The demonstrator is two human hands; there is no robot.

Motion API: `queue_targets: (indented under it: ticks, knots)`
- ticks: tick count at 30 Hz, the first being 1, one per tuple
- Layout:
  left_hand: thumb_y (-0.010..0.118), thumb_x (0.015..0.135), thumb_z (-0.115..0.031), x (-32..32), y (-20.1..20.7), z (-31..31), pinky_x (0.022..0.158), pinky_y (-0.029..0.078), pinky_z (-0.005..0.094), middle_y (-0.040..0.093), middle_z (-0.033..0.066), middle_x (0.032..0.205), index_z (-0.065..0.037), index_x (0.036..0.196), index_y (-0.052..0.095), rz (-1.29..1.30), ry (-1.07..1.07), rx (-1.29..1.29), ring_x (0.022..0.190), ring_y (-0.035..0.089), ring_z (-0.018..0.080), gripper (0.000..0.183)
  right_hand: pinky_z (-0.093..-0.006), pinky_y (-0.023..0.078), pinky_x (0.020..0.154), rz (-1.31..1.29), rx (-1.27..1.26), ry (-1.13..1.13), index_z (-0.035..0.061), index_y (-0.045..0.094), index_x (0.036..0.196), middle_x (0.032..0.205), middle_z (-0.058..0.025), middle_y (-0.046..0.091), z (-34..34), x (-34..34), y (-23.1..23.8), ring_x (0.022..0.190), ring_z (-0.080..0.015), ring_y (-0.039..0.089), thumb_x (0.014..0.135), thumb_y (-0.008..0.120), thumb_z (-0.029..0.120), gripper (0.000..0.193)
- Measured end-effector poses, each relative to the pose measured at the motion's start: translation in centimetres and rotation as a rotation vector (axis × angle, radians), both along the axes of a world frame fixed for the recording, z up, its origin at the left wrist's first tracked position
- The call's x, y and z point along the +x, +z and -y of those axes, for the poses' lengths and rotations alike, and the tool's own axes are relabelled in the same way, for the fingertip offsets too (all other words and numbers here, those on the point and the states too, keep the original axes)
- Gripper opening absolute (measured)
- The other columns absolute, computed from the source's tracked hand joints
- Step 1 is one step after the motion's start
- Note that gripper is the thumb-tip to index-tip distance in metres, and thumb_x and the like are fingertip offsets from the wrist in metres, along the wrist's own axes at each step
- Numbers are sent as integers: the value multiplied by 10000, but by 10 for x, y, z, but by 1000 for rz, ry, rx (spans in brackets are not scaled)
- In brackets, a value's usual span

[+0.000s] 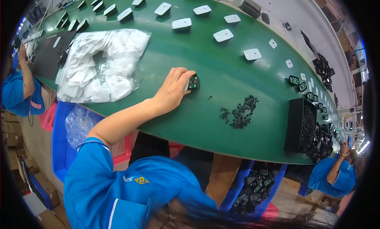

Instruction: The person assembles small electronic devices by inserting green circuit boards into white plastic casings. They repeatedly pick up a casing and a board, align and press them together, then place the assembled unit on the green table. The person also handles a bag of white casings and a blue bin of circuit boards throughout the process.

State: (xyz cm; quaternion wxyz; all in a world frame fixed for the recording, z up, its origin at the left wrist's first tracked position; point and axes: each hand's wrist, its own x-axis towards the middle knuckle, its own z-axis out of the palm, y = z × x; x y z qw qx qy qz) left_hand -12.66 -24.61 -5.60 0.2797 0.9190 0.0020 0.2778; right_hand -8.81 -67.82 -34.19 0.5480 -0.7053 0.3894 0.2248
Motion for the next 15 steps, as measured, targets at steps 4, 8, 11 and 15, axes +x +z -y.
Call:
queue_targets:
  ticks: [4,8,11,15]
  knots:
    - [722,719,-29,36,-3,-7,936,403,423,467,195,1180,5,1354,371,-69,-94,60,1085,459,370,727,-268,489,619,29,41,-25,32,620,1003,801,-70,621,-39,67,-35,698,-158,587,922,567,176,174]
    - [725,735,-53,32,9,-13,993,401,415,414,201,1339,-21,1425,271,-256,-115,-95,1198,431,361,826,-278,489,630,36,54,4,29,627,995,811,-75,623,-73,118,-60,700,-167,585,912,579,172,172]
    - [695,766,-40,28,15,-25,1088,306,429,313,184,1451,-47,1456,206,-392,-196,-216,1313,345,367,845,-286,489,639,31,29,54,28,633,990,817,-79,625,-89,149,-68,701,-174,583,904,588,169,171]
    - [553,846,11,22,42,-23,1110,268,430,322,174,1470,-39,1426,298,-553,-120,-306,1347,324,367,636,-296,489,651,29,-48,173,26,640,983,826,-85,627,-83,159,-52,703,-184,581,893,601,165,169]
